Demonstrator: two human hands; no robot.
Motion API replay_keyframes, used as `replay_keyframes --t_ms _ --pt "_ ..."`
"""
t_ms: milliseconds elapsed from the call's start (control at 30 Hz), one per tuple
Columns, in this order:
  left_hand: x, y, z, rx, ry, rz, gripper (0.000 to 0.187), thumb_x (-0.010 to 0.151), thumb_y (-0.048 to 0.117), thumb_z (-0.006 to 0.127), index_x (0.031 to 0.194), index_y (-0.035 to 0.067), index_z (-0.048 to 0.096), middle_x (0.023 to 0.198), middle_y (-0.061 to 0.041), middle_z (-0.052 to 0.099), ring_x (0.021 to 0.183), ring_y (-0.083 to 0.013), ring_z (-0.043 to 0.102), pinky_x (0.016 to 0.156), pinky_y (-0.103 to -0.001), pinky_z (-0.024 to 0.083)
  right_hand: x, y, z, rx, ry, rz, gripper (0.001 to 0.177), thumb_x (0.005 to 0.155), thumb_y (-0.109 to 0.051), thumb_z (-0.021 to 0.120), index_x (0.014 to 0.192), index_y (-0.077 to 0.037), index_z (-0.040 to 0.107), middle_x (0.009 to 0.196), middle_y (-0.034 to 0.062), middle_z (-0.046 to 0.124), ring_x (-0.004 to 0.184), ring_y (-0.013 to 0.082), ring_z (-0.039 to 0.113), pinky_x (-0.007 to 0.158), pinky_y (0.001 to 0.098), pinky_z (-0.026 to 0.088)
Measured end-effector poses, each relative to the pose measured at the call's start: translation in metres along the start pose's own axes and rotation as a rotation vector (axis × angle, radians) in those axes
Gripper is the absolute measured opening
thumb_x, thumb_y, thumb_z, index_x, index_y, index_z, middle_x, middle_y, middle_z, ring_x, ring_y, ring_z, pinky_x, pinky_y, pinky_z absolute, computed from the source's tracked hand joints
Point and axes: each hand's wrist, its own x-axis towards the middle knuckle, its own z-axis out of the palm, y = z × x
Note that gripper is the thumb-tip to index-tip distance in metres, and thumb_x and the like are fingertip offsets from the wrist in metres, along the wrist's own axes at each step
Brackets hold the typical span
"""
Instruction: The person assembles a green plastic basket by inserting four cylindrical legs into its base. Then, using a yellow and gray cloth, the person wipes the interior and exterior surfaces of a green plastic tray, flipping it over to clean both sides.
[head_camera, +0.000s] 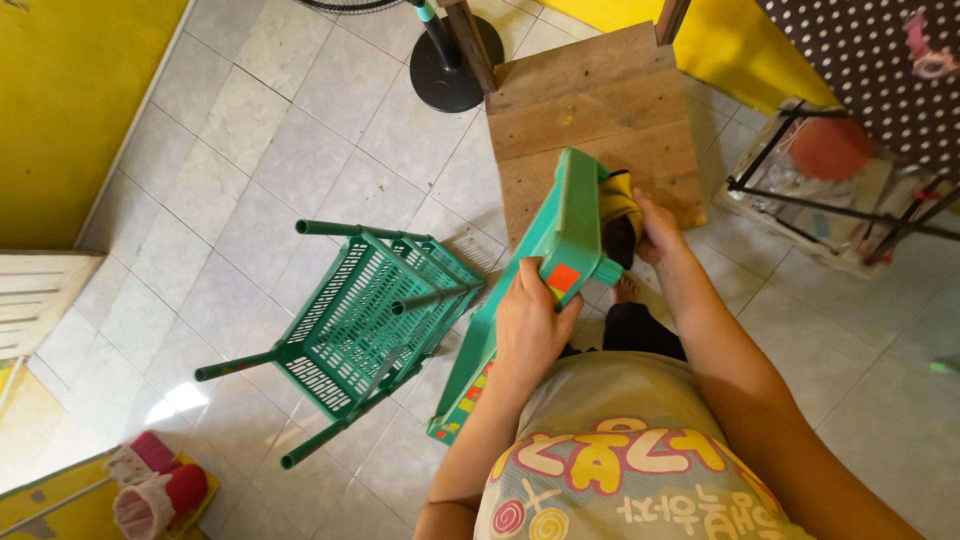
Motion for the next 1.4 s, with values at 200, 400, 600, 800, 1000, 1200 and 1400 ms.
replay_keyframes --t_ms 200,400,600,800,1000,1200,1400 --pt "0.043 0.018 0.043 0.060 0.018 -0.028 0.061 0.076 0.017 0.083 0.121 -0.004 0.046 0.106 -0.027 0.064 0.098 -0.0447 0.064 0.080 -0.049 0.053 -0.017 -0.034 0.022 -0.621 0.057 -0.005 0.079 0.091 -0.066 0.055 0.139 -0.004 0.056 0.129 0.0122 0.069 0.115 0.0252 0.068 0.097 0.0416 0.055" --pt "0.043 0.039 0.100 0.194 -0.071 0.053 0.057 0.071 0.020 0.085 0.111 0.001 0.049 0.100 -0.018 0.063 0.094 -0.0359 0.066 0.076 -0.043 0.055 -0.096 -0.107 0.053 -0.183 -0.198 0.357 0.101 0.079 -0.084 0.052 0.139 -0.002 0.059 0.125 0.0123 0.072 0.110 0.0244 0.069 0.094 0.0417 0.055" --pt "0.036 0.065 0.146 0.422 -0.114 0.228 0.035 0.087 0.019 0.081 0.103 0.011 0.051 0.093 -0.006 0.063 0.088 -0.0241 0.067 0.071 -0.038 0.055 -0.105 -0.144 0.045 -0.420 -0.083 0.407 0.057 0.086 -0.049 0.068 0.126 -0.008 0.064 0.112 0.0114 0.068 0.093 0.0232 0.067 0.081 0.0405 0.055" --pt "0.043 0.070 0.130 0.080 -0.118 0.292 0.056 0.071 0.043 0.084 0.095 0.004 0.052 0.088 -0.013 0.063 0.085 -0.0323 0.066 0.069 -0.043 0.054 -0.103 -0.155 0.011 -0.489 0.081 0.370 0.054 0.085 -0.046 0.065 0.121 -0.006 0.066 0.106 0.0130 0.068 0.084 0.0244 0.064 0.074 0.0392 0.053" --pt "0.045 -0.025 0.058 0.184 0.316 -0.016 0.041 0.085 0.036 0.082 0.105 0.006 0.064 0.102 -0.011 0.070 0.094 -0.0325 0.066 0.079 -0.044 0.049 -0.105 -0.182 0.002 -0.479 0.162 0.282 0.051 0.087 -0.045 0.066 0.120 -0.006 0.066 0.107 0.0114 0.069 0.089 0.0234 0.063 0.078 0.0374 0.053" --pt "-0.026 -0.176 -0.009 0.121 0.248 -0.773 0.060 0.092 0.048 0.075 0.131 0.004 0.061 0.121 -0.021 0.068 0.111 -0.0351 0.064 0.093 -0.045 0.050 -0.118 -0.185 0.033 -0.331 0.037 0.177 0.038 0.095 -0.036 0.066 0.122 -0.009 0.069 0.109 0.0042 0.072 0.092 0.0166 0.066 0.084 0.0321 0.053" --pt "-0.127 -0.244 -0.020 -0.665 0.265 -0.901 0.066 0.088 0.021 0.073 0.147 0.002 0.050 0.125 -0.016 0.070 0.110 -0.0253 0.068 0.093 -0.036 0.054 -0.110 -0.146 0.100 -0.461 -0.037 0.249 0.040 0.093 -0.039 0.064 0.120 -0.010 0.070 0.107 0.0048 0.073 0.090 0.0179 0.067 0.082 0.0335 0.055"
